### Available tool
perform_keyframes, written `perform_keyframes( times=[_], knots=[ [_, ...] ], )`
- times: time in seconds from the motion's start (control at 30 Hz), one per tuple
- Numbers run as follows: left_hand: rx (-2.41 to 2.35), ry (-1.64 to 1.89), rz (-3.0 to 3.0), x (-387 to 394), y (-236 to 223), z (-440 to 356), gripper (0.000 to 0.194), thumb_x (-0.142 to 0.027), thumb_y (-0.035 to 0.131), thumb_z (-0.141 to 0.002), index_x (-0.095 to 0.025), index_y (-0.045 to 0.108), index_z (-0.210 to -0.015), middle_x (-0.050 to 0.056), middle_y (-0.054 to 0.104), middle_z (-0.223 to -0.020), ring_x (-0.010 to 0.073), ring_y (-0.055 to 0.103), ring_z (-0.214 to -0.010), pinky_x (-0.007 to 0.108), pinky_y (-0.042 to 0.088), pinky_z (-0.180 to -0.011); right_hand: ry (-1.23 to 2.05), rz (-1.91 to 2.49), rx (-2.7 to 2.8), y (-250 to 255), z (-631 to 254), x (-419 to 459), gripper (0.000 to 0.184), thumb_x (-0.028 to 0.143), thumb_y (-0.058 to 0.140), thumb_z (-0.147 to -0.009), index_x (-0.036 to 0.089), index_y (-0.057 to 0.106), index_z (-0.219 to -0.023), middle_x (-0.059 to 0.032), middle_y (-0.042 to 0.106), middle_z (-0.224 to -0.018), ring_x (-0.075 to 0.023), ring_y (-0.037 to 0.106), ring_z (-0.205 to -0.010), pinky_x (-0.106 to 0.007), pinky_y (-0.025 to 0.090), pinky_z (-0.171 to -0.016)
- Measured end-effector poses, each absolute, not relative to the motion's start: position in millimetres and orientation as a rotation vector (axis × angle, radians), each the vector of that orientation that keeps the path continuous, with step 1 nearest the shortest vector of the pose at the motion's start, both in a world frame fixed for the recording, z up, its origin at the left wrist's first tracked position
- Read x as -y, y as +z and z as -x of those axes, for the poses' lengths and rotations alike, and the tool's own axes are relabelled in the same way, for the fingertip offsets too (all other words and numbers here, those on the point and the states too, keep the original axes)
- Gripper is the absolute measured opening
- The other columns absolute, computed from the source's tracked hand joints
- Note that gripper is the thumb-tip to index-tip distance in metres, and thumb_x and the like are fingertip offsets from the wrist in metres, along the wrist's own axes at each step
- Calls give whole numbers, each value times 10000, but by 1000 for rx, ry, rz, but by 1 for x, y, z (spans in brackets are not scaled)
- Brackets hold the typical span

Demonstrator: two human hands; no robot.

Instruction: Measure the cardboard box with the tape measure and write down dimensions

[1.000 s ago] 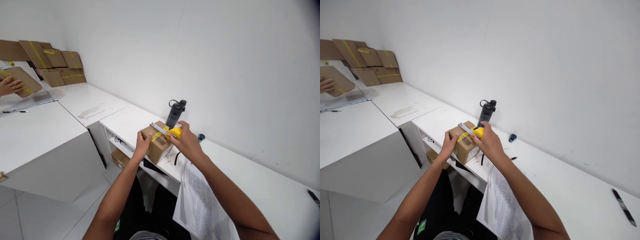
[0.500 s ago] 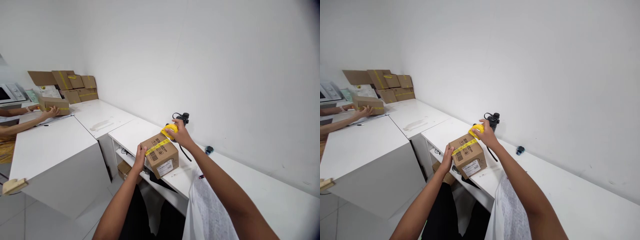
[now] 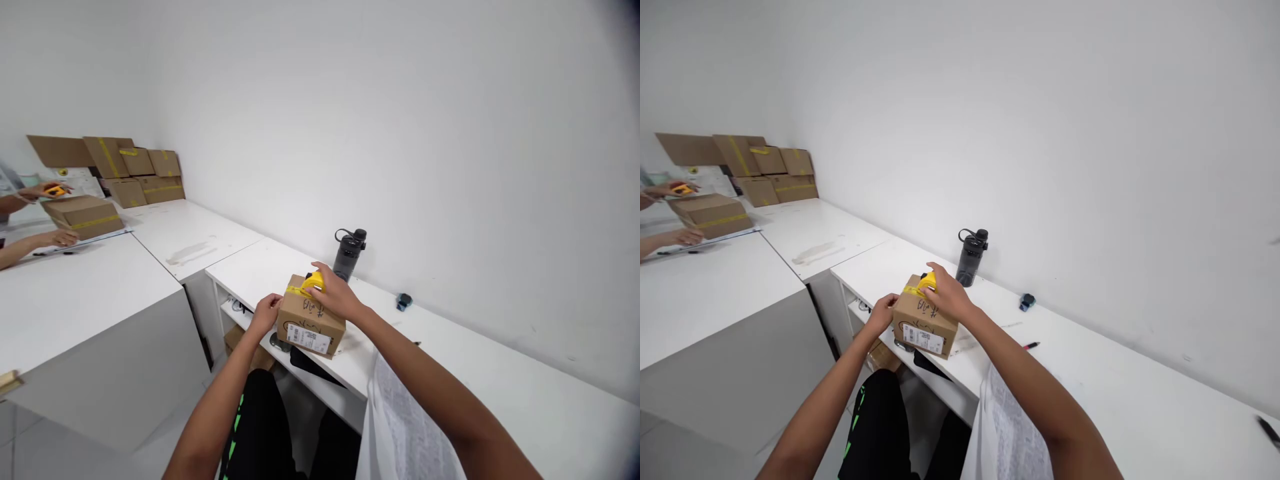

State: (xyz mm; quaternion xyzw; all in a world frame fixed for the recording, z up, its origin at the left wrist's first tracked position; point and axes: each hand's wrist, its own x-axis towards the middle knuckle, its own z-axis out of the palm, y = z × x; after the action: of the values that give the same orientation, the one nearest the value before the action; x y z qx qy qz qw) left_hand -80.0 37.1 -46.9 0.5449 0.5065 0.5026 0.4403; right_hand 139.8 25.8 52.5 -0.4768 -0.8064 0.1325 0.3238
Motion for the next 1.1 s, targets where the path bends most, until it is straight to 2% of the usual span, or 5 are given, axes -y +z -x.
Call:
perform_keyframes(
  times=[0.13, 0.27, 0.37, 0.57, 1.1],
  knots=[
    [-1015, 1275, -1101, -13, -35, 67, 623, -663, 372, -867, -167, 615, -1155, 127, 634, -1189, 261, 577, -1115, 399, 462, -905, 206, 1236, 2258, 54, -116, -33, 609, 355, 533, -858, 194, 294, -1394, -140, 515, -1315, -267, 566, -1092, -396, 456, -880],
    [-971, 1365, -1082, 2, -36, 46, 631, -551, 621, -798, -199, 528, -1313, 119, 538, -1363, 269, 511, -1233, 386, 397, -1022, 222, 1155, 2382, 57, -108, -40, 620, 343, 544, -858, 177, 283, -1395, -127, 575, -1210, -240, 608, -982, -356, 460, -824],
    [-974, 1475, -1048, 3, -41, 34, 681, -448, 663, -797, -228, 440, -1402, 107, 484, -1422, 262, 498, -1259, 382, 381, -1054, 191, 1142, 2474, 64, -106, -42, 604, 319, 545, -854, 172, 296, -1384, -121, 598, -1147, -243, 614, -947, -346, 457, -789],
    [-998, 1555, -1093, 5, -43, 28, 509, -369, 591, -855, -229, 538, -1342, 67, 487, -1432, 244, 462, -1303, 383, 336, -1103, 225, 1128, 2585, 77, -107, -38, 531, 327, 537, -852, 173, 325, -1313, -96, 627, -1020, -241, 617, -847, -340, 461, -723],
    [-1153, 1539, -1065, 5, -23, 28, 478, -349, 627, -807, -179, 619, -1253, 81, 613, -1296, 241, 560, -1189, 371, 402, -1045, 383, 1405, 2073, 30, -261, 28, 490, 431, 578, -846, 249, 292, -1199, -74, 556, -1053, -214, 631, -839, -375, 520, -706]
  ],
)
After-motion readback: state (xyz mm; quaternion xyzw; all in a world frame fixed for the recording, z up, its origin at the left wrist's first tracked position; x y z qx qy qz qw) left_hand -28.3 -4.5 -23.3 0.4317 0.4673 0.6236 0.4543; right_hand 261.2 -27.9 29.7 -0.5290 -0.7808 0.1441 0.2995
